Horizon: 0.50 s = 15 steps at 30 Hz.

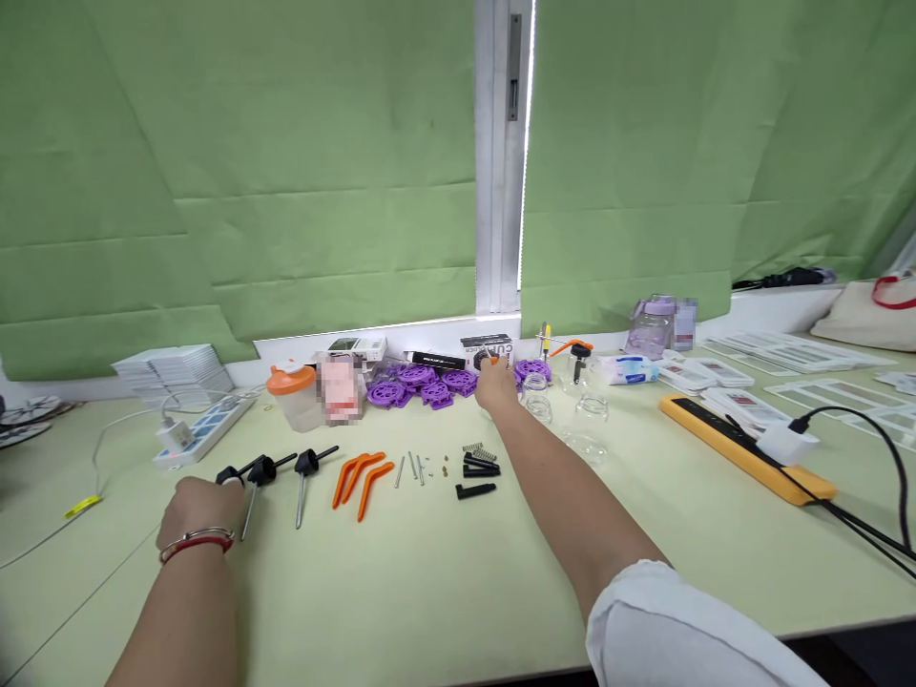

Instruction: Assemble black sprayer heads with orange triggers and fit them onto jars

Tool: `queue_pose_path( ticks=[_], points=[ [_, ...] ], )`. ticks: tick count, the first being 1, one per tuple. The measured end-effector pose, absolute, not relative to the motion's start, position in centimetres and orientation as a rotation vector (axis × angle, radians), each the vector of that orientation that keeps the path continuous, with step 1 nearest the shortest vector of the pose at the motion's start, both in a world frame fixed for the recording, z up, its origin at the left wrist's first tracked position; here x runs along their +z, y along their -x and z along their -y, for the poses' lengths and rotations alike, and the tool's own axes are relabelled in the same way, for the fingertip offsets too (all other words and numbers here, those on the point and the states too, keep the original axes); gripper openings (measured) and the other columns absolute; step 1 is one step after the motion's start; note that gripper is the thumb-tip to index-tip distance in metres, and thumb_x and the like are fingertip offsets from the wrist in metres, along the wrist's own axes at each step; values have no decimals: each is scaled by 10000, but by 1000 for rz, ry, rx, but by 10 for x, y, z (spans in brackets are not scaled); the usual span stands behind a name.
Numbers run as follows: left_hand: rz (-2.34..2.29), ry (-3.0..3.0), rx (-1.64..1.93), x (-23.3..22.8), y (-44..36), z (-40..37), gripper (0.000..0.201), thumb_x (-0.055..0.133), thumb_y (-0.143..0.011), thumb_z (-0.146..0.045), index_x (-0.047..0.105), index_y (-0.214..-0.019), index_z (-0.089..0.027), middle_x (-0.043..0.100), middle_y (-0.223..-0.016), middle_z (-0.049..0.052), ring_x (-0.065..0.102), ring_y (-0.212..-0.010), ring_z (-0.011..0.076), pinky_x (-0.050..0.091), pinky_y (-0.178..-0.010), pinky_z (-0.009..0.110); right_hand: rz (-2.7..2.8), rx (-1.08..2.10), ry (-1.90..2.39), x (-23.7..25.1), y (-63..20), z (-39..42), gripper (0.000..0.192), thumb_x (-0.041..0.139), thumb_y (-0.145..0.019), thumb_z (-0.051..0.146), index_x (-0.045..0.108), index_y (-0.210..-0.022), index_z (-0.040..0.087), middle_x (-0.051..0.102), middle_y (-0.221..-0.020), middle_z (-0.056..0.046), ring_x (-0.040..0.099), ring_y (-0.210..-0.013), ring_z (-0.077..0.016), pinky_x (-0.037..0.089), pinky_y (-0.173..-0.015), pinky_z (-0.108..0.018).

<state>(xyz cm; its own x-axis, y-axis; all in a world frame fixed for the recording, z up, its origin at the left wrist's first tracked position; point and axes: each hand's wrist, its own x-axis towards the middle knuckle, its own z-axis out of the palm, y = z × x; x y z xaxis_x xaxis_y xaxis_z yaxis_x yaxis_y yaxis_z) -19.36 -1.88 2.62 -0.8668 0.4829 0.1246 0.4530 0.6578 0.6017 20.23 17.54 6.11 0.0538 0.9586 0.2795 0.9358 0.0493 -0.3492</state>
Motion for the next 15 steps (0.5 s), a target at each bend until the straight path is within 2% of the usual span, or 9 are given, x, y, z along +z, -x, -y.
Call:
queue_pose_path(
  ticks=[2, 5, 9, 15],
  points=[
    [-2904, -762, 1018, 32, 185, 16, 565, 544, -672, -370, 492, -1162, -93, 589, -1122, 279, 573, -993, 459, 464, -709, 542, 1886, 44, 1909, 60, -202, -178, 391, 507, -787, 114, 500, -1173, 178, 412, -1194, -175, 515, -1012, -286, 399, -795, -346],
    [-2927, -863, 1086, 39, 167, 11, 552, 527, -716, -433, 489, -1191, -155, 611, -1122, 205, 586, -989, 407, 472, -738, 511, 1869, 23, 1915, 58, -204, -182, 375, 487, -793, 113, 494, -1161, 185, 453, -1119, -159, 527, -973, -281, 392, -784, -348],
    [-2905, -1050, 1106, 42, 145, 6, 509, 511, -745, -445, 499, -1182, -184, 617, -1109, 153, 593, -966, 365, 481, -718, 489, 1871, -9, 1885, 56, -208, -183, 339, 435, -814, 90, 492, -1136, 178, 483, -1063, -146, 522, -954, -265, 380, -792, -347],
    [-2902, -1303, 1122, 41, 127, 3, 430, 472, -800, -405, 503, -1167, -185, 616, -1077, 118, 593, -953, 298, 470, -675, 391, 1855, -72, 1828, 57, -208, -176, 303, 398, -833, 83, 514, -1102, 161, 488, -1026, -144, 509, -926, -253, 380, -762, -332]
  ],
)
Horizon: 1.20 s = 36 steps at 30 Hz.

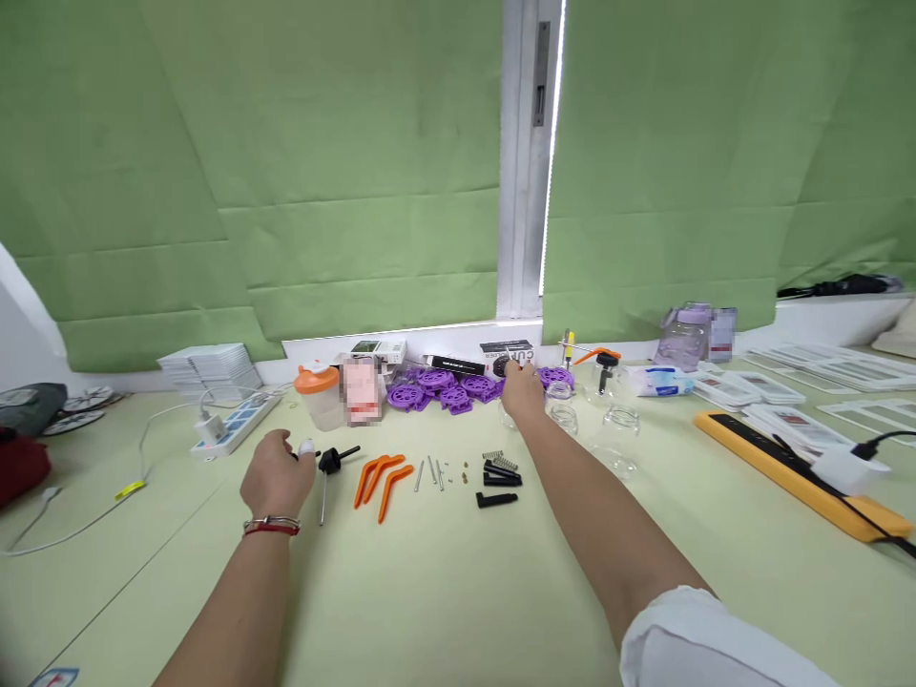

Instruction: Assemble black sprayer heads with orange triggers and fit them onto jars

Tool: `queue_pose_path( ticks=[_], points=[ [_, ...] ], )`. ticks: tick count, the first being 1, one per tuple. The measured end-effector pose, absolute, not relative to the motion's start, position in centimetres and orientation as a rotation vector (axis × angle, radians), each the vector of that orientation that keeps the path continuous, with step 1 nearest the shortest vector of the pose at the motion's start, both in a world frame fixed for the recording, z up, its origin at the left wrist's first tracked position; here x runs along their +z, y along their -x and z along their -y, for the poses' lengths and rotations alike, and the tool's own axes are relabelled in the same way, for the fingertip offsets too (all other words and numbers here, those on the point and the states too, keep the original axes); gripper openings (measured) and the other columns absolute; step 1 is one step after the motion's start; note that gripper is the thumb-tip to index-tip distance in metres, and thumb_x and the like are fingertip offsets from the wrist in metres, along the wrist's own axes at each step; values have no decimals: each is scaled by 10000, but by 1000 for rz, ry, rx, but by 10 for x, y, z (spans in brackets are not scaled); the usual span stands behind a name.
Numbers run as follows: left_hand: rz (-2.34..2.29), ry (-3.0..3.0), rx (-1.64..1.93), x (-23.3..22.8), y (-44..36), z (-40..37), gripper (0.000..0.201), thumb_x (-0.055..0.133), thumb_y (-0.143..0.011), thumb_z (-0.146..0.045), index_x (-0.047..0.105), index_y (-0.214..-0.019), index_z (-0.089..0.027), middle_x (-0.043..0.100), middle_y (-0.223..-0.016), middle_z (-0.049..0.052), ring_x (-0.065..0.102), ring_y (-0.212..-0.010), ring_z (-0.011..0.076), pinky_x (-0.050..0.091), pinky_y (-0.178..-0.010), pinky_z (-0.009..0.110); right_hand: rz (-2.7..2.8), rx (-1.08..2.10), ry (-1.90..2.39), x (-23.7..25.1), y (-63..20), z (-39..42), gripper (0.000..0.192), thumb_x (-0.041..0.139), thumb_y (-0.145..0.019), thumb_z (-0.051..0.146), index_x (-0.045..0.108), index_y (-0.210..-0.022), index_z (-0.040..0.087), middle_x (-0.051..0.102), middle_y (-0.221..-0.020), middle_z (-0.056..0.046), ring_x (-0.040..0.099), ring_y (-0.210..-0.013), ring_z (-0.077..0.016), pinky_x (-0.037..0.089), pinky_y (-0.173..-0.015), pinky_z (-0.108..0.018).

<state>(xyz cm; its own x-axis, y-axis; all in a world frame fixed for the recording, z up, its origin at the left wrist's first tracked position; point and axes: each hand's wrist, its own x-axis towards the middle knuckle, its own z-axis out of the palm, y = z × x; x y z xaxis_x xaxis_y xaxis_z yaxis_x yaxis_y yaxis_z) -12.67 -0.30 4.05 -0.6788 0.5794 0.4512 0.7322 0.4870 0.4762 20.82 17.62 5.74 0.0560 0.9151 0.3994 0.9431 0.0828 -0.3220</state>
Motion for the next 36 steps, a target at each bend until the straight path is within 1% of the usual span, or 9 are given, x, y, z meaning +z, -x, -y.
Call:
queue_pose_path(
  ticks=[7, 12, 15, 18, 21, 24, 26, 28, 36],
  points=[
    [2249, 1348, -1095, 42, 103, 7, 400, 492, -803, -344, 512, -1154, -152, 612, -1004, 95, 589, -867, 239, 437, -653, 327, 1818, -242, 1432, 108, -194, -124, 248, 451, -838, 174, 536, -1072, 168, 469, -1106, -152, 491, -936, -254, 386, -790, -357],
    [1811, 2112, -1510, 53, 48, 24, 545, 635, -698, -352, 495, -1201, -194, 597, -990, 62, 542, -756, 177, 435, -705, 310, 1980, 72, 1092, 124, -170, -37, 226, 445, -848, 235, 525, -1059, 213, 541, -1015, -98, 501, -961, -247, 401, -816, -360],
    [1547, 2633, -1818, 66, 12, 39, 768, 735, -565, -218, 479, -1289, -219, 584, -1126, 96, 557, -890, 227, 431, -790, 320, 2070, 357, 1004, 108, -158, 9, 340, 496, -808, 224, 463, -1146, 240, 562, -1040, -92, 517, -958, -243, 409, -815, -353],
    [1574, 2791, -1934, 73, -5, 48, 824, 712, -545, -118, 457, -1321, -226, 615, -1042, 84, 567, -894, 245, 438, -778, 318, 2019, 617, 1003, 85, -154, 34, 347, 541, -774, 250, 458, -1111, 252, 571, -1022, -86, 536, -911, -241, 427, -763, -352],
    [1761, 2834, -2036, 70, -4, 47, 684, 700, -542, -75, 556, -1195, -214, 628, -921, 49, 584, -800, 201, 451, -719, 286, 1889, 898, 919, 69, -157, 35, 317, 543, -797, 327, 457, -1094, 255, 586, -965, -63, 554, -818, -199, 439, -673, -309],
    [1982, 2788, -2427, 61, 4, 42, 453, 704, -561, -116, 608, -1000, -175, 610, -769, 21, 586, -623, 158, 453, -577, 263, 1738, 1065, 913, 56, -165, 18, 228, 496, -838, 420, 511, -954, 225, 571, -778, -19, 518, -645, -143, 399, -563, -261],
    [2056, 2670, -2773, 55, 9, 39, 358, 678, -602, -170, 590, -949, -164, 584, -679, 4, 566, -505, 149, 426, -476, 258, 1649, 1036, 1062, 48, -171, 2, 326, 471, -837, 497, 513, -719, 196, 506, -622, 7, 423, -522, -109, 329, -498, -247],
    [2071, 2548, -3005, 49, 11, 36, 311, 664, -613, -189, 579, -911, -156, 578, -641, 2, 563, -460, 156, 413, -435, 260, 1585, 1146, 1165, 39, -174, -11, 441, 441, -827, 568, 492, -616, 184, 437, -520, 26, 346, -459, -91, 273, -462, -241],
    [2145, 2456, -3145, 33, 8, 31, 252, 675, -616, -179, 583, -851, -164, 581, -615, -9, 594, -473, 162, 451, -468, 273, 1287, 1681, 1078, 20, -176, -23, 437, 513, -762, 586, 424, -590, 194, 293, -427, 91, 158, -383, -48, 103, -418, -227]
  ],
)
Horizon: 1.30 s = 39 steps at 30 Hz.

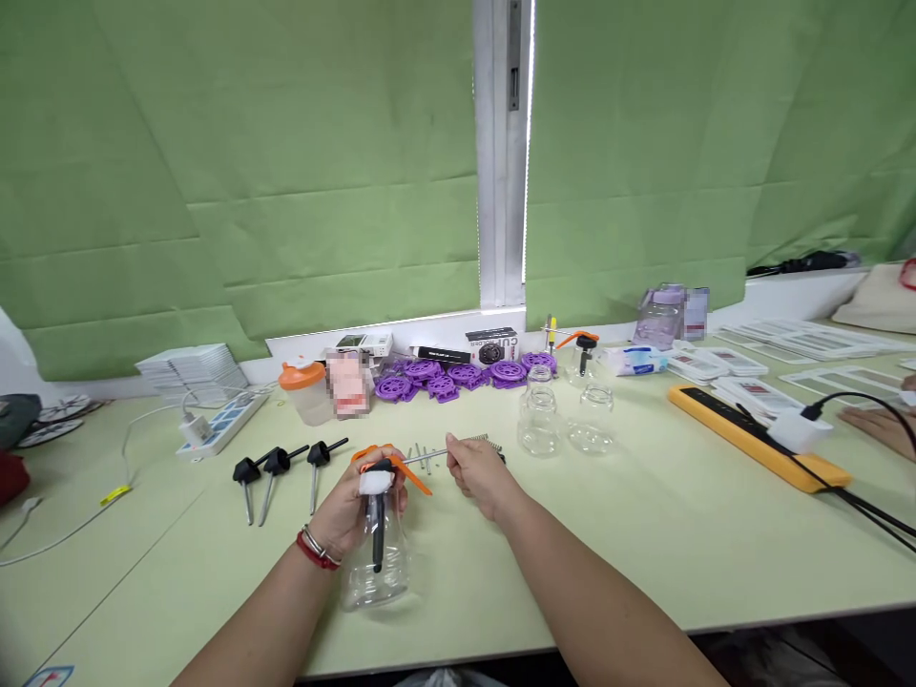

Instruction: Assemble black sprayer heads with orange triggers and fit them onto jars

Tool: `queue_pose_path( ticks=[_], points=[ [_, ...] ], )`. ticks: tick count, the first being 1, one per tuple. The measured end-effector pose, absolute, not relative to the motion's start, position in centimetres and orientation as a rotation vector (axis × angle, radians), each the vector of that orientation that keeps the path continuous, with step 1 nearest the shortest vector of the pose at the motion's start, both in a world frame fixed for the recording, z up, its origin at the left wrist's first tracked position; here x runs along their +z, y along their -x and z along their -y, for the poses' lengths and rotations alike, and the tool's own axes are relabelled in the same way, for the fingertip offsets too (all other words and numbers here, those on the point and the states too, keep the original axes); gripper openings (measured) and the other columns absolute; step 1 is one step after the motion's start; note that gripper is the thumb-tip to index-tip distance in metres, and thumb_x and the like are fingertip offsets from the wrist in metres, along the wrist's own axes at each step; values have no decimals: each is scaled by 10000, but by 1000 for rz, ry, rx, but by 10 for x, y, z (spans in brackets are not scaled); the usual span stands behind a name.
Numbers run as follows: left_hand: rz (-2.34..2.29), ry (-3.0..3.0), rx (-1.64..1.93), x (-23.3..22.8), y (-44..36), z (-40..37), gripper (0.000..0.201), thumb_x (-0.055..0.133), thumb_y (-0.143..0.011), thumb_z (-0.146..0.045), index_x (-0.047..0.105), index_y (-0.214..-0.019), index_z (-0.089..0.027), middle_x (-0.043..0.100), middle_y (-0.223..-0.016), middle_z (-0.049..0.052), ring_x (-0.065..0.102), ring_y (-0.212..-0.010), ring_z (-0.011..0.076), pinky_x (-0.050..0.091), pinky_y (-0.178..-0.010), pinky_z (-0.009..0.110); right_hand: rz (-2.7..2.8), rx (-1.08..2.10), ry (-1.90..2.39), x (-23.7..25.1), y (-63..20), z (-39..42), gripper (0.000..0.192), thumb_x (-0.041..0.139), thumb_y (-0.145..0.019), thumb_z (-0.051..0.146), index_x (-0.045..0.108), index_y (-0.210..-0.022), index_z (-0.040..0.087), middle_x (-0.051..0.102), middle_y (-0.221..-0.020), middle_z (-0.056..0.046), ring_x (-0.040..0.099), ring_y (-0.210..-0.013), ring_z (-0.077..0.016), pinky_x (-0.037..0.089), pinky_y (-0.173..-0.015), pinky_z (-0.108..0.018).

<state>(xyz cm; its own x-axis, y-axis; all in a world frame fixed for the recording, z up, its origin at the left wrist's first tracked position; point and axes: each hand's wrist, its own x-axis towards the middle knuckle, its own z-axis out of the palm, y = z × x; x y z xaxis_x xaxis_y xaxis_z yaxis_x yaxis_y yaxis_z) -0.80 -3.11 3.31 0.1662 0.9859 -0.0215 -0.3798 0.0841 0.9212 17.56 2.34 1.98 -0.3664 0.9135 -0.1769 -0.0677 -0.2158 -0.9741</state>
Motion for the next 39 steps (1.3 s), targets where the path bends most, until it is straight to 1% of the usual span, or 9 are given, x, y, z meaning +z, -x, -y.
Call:
queue_pose_path(
  ticks=[3, 8, 12, 15, 20, 25, 30, 35, 39],
  points=[
    [-830, -915, 1188, 30, 9, 29, 222, 674, -642, -215, 588, -839, -161, 578, -594, -8, 591, -468, 162, 455, -461, 274, 1286, 1647, 1068, 16, -176, -25, 393, 558, -743, 530, 449, -594, 183, 322, -435, 89, 183, -388, -44, 125, -421, -223],
    [-837, -836, 1161, 25, 14, 22, 241, 659, -691, -323, 606, -833, -135, 586, -572, 13, 592, -458, 165, 457, -453, 270, 1413, 1468, 996, 14, -178, -29, 259, 664, -656, 402, 580, -705, 162, 417, -484, 75, 304, -426, -53, 240, -445, -213],
    [-806, -813, 1164, 20, 15, 20, 245, 658, -694, -321, 601, -844, -136, 592, -585, 18, 600, -468, 170, 461, -454, 268, 1389, 1508, 1049, 13, -181, -31, 329, 608, -706, 486, 576, -686, 160, 523, -529, 23, 373, -410, -69, 266, -412, -223],
    [-797, -797, 1164, 17, 13, 20, 239, 660, -692, -320, 592, -837, -142, 595, -593, 18, 604, -467, 176, 453, -441, 264, 1421, 1471, 1109, 10, -183, -34, 419, 540, -752, 559, 540, -622, 160, 499, -477, 22, 343, -388, -63, 255, -402, -219],
    [-819, -767, 1158, 15, 13, 19, 238, 654, -704, -331, 597, -843, -147, 596, -598, 13, 607, -476, 171, 455, -455, 265, 1419, 1479, 1025, 7, -183, -36, 319, 682, -660, 452, 548, -714, 168, 530, -567, 39, 374, -421, -55, 274, -412, -201],
    [-841, -753, 1165, 14, 15, 17, 250, 653, -708, -341, 598, -858, -148, 599, -614, 12, 609, -486, 170, 454, -462, 264, 1419, 1515, 1114, 8, -183, -34, 399, 567, -742, 545, 539, -650, 158, 504, -504, 29, 328, -382, -50, 239, -395, -211],
    [-829, -766, 1175, 15, 15, 17, 243, 646, -718, -338, 600, -860, -145, 597, -610, 13, 603, -480, 164, 454, -458, 263, 1412, 1528, 1051, 8, -183, -34, 326, 660, -676, 475, 561, -710, 167, 530, -558, 36, 364, -411, -54, 257, -412, -207],
    [-810, -790, 1168, 15, 14, 17, 243, 643, -718, -334, 603, -848, -133, 598, -609, 21, 604, -480, 171, 454, -452, 265, 1404, 1528, 1088, 5, -182, -35, 424, 540, -761, 564, 545, -651, 154, 519, -524, 22, 333, -383, -48, 239, -401, -214],
    [-822, -768, 1160, 17, 14, 17, 234, 653, -707, -321, 604, -837, -133, 601, -603, 22, 610, -487, 176, 464, -464, 270, 1402, 1477, 1045, 2, -181, -37, 298, 631, -711, 446, 554, -694, 158, 533, -556, 34, 366, -413, -47, 264, -412, -201]
  ],
)
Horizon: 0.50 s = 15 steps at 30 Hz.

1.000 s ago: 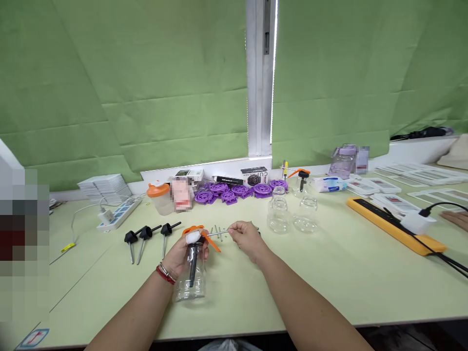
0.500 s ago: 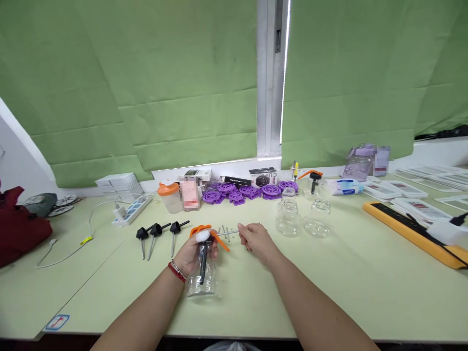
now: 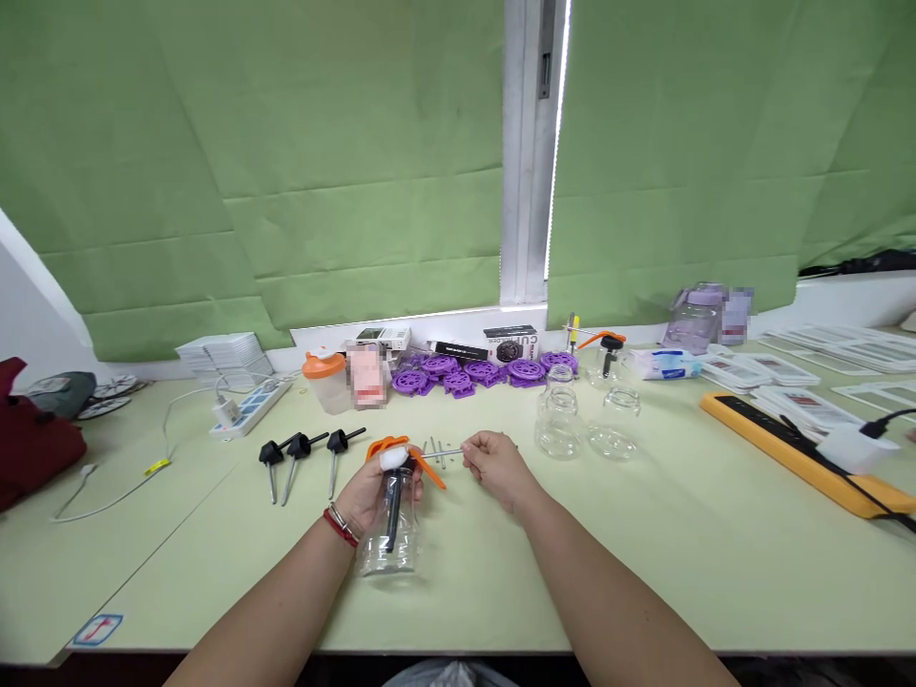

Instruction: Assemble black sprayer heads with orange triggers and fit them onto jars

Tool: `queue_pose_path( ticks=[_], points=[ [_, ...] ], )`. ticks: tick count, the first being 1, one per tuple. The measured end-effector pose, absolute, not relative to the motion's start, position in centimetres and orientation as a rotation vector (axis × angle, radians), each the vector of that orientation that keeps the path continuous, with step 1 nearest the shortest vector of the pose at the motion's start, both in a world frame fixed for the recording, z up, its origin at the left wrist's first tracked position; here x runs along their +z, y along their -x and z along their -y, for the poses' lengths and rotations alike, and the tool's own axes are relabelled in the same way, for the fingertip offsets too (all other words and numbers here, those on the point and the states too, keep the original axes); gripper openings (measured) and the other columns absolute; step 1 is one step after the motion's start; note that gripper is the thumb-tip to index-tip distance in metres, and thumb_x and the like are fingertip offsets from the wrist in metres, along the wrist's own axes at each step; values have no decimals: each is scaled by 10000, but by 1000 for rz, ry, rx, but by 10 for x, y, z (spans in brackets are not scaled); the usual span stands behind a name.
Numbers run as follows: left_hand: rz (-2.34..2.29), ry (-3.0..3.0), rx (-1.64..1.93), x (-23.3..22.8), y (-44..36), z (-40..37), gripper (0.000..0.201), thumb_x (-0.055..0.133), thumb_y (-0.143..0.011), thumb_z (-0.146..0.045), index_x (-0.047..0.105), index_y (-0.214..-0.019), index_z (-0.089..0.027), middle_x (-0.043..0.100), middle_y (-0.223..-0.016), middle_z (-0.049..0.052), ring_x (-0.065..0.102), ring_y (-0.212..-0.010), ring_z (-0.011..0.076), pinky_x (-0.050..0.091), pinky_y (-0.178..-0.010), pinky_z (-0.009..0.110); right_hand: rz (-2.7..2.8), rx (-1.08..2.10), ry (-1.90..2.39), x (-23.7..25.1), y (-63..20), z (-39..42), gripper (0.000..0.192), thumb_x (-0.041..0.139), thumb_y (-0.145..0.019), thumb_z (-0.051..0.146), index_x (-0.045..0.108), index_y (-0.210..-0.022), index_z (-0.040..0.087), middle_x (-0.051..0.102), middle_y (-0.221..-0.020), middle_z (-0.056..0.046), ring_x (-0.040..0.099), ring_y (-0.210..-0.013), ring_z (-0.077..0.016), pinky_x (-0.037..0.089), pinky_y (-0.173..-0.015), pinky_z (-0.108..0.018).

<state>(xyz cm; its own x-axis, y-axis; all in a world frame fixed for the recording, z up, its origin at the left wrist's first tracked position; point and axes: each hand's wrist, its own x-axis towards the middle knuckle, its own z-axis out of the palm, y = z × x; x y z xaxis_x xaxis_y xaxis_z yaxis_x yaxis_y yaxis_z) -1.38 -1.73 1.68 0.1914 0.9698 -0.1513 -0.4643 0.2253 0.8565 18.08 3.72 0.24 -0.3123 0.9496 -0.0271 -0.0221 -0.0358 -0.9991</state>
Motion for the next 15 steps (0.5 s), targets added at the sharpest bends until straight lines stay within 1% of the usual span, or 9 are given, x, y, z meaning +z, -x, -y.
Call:
queue_pose_path(
  ticks=[4, 7, 9, 10, 12, 14, 15],
  points=[
    [-827, -741, 1163, 20, 15, 17, 229, 662, -693, -306, 606, -827, -129, 602, -600, 26, 606, -483, 173, 473, -465, 272, 1387, 1409, 966, 4, -181, -40, 219, 679, -651, 337, 596, -740, 155, 512, -533, 55, 397, -442, -53, 326, -449, -204],
    [-806, -729, 1154, 21, 16, 16, 217, 641, -717, -310, 610, -844, -136, 608, -616, 29, 609, -488, 175, 468, -452, 265, 1347, 1424, 896, 8, -183, -40, 262, 726, -608, 334, 611, -756, 151, 534, -550, 46, 459, -489, -69, 389, -497, -218],
    [-785, -711, 1145, 20, 18, 15, 211, 634, -721, -309, 614, -849, -141, 612, -623, 31, 614, -500, 178, 473, -461, 268, 1302, 1478, 873, 9, -183, -39, 317, 735, -612, 389, 610, -780, 151, 581, -611, 18, 503, -525, -83, 413, -510, -225],
    [-777, -703, 1142, 20, 18, 15, 207, 636, -717, -303, 616, -846, -142, 614, -624, 32, 615, -503, 178, 478, -471, 271, 1293, 1507, 889, 9, -184, -39, 334, 718, -632, 434, 604, -765, 150, 591, -622, 7, 502, -514, -83, 405, -491, -223],
    [-771, -694, 1145, 20, 18, 15, 199, 642, -709, -288, 619, -839, -139, 614, -622, 35, 613, -506, 174, 486, -488, 275, 1318, 1541, 960, 7, -184, -39, 376, 655, -686, 515, 578, -683, 147, 572, -583, 5, 453, -444, -66, 343, -423, -208],
    [-779, -689, 1145, 19, 17, 15, 188, 639, -716, -280, 621, -834, -134, 612, -618, 36, 606, -501, 165, 489, -493, 273, 1368, 1526, 1021, 5, -183, -39, 403, 621, -712, 534, 544, -617, 150, 525, -522, 25, 386, -392, -46, 278, -387, -196],
    [-783, -690, 1147, 19, 17, 15, 183, 635, -724, -279, 622, -831, -132, 611, -617, 37, 601, -497, 160, 489, -492, 270, 1382, 1507, 1027, 3, -183, -39, 387, 629, -708, 519, 543, -621, 153, 514, -514, 33, 370, -387, -42, 266, -386, -192]
  ],
)
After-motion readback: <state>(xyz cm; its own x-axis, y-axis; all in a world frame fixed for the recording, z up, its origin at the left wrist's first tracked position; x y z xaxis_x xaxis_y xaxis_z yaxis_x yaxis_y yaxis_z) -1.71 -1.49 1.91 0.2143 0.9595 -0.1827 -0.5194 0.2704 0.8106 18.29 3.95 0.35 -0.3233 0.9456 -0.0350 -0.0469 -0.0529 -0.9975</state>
